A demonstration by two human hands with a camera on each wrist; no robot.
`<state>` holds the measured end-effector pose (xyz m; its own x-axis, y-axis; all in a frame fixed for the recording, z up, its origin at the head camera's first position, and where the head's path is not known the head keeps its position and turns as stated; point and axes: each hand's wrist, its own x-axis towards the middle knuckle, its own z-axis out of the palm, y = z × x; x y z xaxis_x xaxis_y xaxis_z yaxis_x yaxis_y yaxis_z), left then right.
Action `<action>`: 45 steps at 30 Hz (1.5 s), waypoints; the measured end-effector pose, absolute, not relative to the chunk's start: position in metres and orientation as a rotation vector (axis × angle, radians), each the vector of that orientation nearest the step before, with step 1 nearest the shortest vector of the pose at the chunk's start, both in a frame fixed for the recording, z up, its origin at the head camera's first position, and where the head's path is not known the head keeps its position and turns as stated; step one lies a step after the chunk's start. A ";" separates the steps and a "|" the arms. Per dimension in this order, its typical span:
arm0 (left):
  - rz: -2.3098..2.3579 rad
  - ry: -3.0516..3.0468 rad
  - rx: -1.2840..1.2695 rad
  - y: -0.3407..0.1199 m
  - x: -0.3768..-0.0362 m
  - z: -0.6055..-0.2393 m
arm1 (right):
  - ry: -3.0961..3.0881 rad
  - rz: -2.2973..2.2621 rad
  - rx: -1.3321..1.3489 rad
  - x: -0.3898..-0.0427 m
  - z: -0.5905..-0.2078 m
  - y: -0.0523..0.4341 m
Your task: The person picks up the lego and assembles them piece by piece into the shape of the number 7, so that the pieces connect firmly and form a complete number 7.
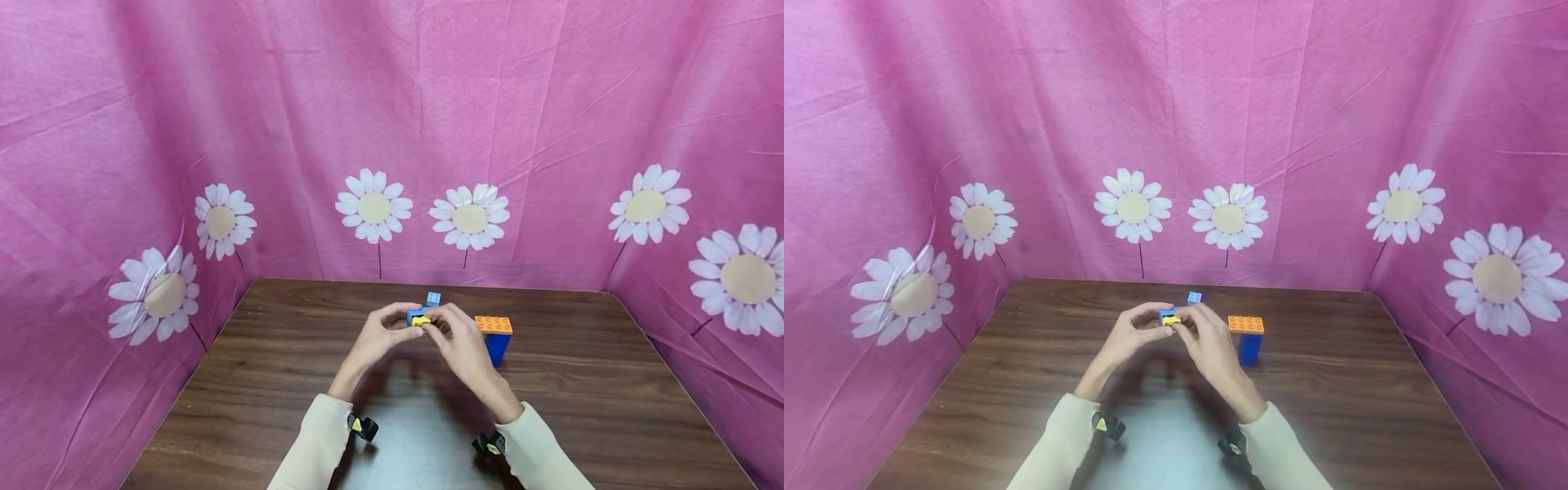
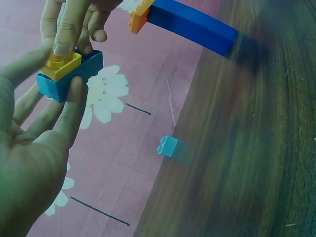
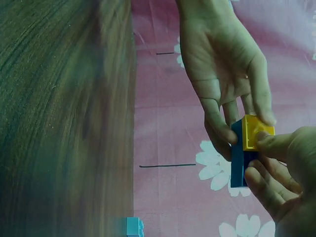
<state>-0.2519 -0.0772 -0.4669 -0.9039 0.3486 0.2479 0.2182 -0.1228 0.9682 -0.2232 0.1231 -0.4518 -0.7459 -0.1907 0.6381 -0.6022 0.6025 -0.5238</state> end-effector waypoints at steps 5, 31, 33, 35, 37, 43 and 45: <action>2.193 2.102 0.674 -0.074 -0.250 -0.467 | -2.284 0.949 0.545 -0.222 -0.451 0.123; 2.093 2.180 0.681 -0.078 -0.231 -0.453 | -2.327 1.383 0.635 -0.218 -0.450 0.135; 2.093 2.174 0.682 -0.078 -0.231 -0.452 | -2.332 1.360 0.636 -0.219 -0.450 0.136; 2.094 2.172 0.685 -0.077 -0.231 -0.453 | -2.337 1.337 0.636 -0.219 -0.449 0.136; 2.095 2.172 0.683 -0.076 -0.231 -0.453 | -2.345 1.323 0.633 -0.218 -0.448 0.137; 2.086 2.194 0.683 -0.075 -0.230 -0.453 | -2.352 1.335 0.623 -0.217 -0.446 0.138; 2.084 2.200 0.687 -0.075 -0.229 -0.452 | -2.351 1.341 0.615 -0.217 -0.446 0.138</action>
<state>-0.2290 -0.0748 -0.4517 -0.9017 0.3362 0.2720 0.2898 0.0029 0.9571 -0.2171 0.1376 -0.4463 -0.8388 -0.1902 0.5101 -0.5359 0.4536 -0.7121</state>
